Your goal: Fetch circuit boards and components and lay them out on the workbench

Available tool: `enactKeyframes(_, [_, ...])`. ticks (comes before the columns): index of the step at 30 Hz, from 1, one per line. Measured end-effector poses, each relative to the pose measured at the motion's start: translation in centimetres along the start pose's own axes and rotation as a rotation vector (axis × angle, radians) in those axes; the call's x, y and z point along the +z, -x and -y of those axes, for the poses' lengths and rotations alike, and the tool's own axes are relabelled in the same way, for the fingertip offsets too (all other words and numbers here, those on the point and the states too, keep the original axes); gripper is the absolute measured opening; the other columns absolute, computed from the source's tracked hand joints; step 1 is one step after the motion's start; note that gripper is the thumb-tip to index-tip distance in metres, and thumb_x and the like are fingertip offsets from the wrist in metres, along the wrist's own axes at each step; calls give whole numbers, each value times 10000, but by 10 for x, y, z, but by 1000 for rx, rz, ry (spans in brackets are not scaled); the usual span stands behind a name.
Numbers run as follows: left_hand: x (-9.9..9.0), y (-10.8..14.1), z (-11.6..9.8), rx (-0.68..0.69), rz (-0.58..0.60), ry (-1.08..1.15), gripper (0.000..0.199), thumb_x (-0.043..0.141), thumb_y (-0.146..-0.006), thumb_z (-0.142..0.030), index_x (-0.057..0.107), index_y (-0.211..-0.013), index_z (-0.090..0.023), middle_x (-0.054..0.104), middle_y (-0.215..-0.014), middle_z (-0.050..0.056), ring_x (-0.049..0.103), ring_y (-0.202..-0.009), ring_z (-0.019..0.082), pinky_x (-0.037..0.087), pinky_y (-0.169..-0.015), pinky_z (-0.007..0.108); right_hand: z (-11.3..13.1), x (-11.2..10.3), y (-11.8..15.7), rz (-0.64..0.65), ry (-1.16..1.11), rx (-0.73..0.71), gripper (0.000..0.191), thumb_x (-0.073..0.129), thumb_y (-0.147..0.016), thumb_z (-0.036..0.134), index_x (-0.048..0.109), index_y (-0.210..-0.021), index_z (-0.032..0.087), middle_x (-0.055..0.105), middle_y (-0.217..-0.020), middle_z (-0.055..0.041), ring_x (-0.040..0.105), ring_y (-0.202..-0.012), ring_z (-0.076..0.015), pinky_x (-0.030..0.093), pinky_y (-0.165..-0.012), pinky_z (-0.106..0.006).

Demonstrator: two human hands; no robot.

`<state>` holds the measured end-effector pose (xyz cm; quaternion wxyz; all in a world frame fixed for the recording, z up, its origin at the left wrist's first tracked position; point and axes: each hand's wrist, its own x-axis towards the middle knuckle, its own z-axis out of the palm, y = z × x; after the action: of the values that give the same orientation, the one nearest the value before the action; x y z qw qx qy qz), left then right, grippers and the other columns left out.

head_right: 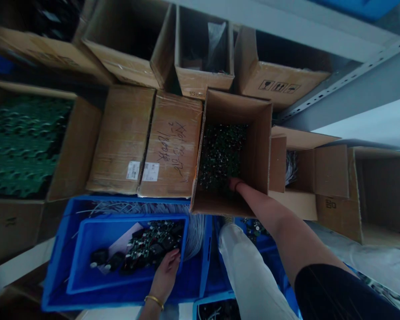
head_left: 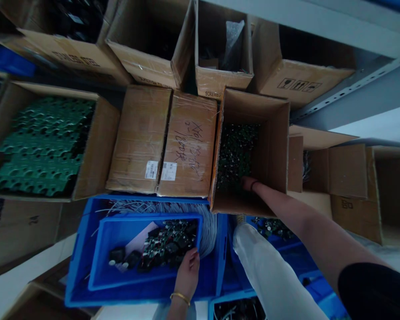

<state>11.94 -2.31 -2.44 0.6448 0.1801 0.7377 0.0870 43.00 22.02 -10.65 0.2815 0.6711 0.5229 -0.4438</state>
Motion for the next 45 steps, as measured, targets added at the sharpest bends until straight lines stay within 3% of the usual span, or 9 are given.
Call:
enactKeyframes(6, [1,43,-58,76,84,180,971,595,-500,-690,486,-1193,-19,560,-1246,235,568,-1098,278,401,-1050,373,-15,-29,90,-154,-428,-252,322,511,-965,157,485,-1264,42,585,-1059,-69,466,-776,-80,417,-700,-175])
enactKeyframes(12, [22,104,-168,-55,417,823,1132,879,-397,-673,502,-1273,-62,591,-1271,208,608,-1136,266,459,-996,344,-11,-60,264,-439,-415,-1200,276,539,-926,106,509,-1199,139,580,-1032,-47,568,-880,-42,458,-785,-123])
enactKeyframes(15, [30,148,-211,58,628,826,946,902,-591,-467,486,-1324,-39,647,-1156,177,663,-969,201,518,-819,271,1,-76,344,-367,-361,-1282,274,557,-904,101,512,-1167,166,606,-996,-35,576,-904,-51,467,-823,-126])
enactKeyframes(18, [23,187,-230,227,557,802,868,875,-677,-319,412,-1368,-75,653,-1145,132,665,-957,173,542,-789,240,2,-84,390,-370,-275,-1307,489,567,-919,119,425,-1376,223,659,-1082,-33,634,-976,-74,496,-877,-169])
enactKeyframes(22, [-9,228,-229,464,350,657,740,794,-785,-424,328,-1286,-141,651,-1127,82,661,-951,123,557,-844,238,-12,-84,400,-354,-307,-1000,435,518,-991,176,472,-1384,354,650,-1184,56,640,-1004,-22,490,-879,-108])
enactKeyframes(26, [-40,260,-224,524,448,376,581,706,-868,-440,418,-1244,-104,644,-1077,101,658,-831,95,545,-790,207,0,-81,391,-482,-552,-717,306,523,-992,417,613,-1191,202,656,-1094,-29,624,-980,-85,487,-872,-168])
enactKeyframes(34, [-71,269,-227,716,276,-176,748,682,-837,-483,388,-1416,-111,599,-869,62,596,-788,165,483,-737,295,91,-64,432,-98,-506,-1019,372,501,-998,488,588,-1198,186,626,-1105,-34,586,-971,-108,458,-838,-207])
enactKeyframes(40, [-97,277,-216,515,666,481,674,708,-873,-393,341,-1349,-89,623,-1138,158,654,-947,144,529,-819,226,117,-42,448,-118,-811,-824,324,549,-980,450,522,-1028,130,600,-932,-46,573,-821,-93,511,-807,-227])
enactKeyframes(45, [-91,293,-189,591,583,671,467,671,-916,-253,462,-1296,-79,619,-1218,163,638,-1087,176,523,-942,271,125,-41,459,-68,-894,-780,349,557,-983,461,517,-1101,135,620,-1083,-72,607,-921,-92,532,-787,-191])
